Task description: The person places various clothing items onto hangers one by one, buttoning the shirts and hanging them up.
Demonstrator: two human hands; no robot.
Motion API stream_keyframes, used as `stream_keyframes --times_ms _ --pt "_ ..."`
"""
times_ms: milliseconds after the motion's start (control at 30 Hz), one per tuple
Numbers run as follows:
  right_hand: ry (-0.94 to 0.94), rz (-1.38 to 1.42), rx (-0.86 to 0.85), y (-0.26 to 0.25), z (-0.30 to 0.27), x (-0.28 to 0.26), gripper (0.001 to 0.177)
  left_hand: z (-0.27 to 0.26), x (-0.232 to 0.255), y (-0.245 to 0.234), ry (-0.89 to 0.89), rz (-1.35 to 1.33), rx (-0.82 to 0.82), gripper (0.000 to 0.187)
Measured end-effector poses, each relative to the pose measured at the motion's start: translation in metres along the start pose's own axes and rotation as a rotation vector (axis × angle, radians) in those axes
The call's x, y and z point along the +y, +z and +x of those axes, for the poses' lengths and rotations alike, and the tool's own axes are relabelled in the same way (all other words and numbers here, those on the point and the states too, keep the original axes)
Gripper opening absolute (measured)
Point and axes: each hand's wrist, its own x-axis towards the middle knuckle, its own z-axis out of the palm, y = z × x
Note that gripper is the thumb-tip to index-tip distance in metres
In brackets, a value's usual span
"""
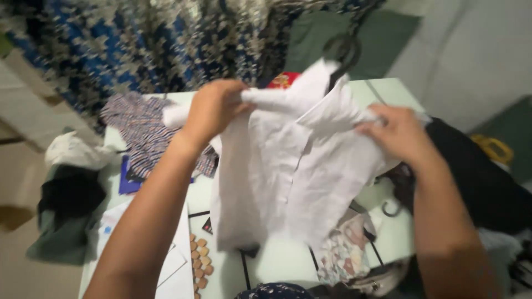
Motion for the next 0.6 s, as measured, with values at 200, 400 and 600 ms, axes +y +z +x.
stream_keyframes --times_ms 200,400,600 --pt "-0.071 -0.062 0.218 -0.066 -0.037 -0.02 0.02 0.052 0.029 -0.01 0.067 -0.021 -0.1 0.036" --pt "0.104 -0.299 0.368 -0.107 -0.089 -0.02 0.025 0.072 0.054 0.036 0.125 -0.114 -0.188 0.032" --pt "0.19 -0.508 0.433 -0.174 -0.159 0.026 0.031 0.085 0.084 0.102 0.204 -0.142 -0.267 0.028"
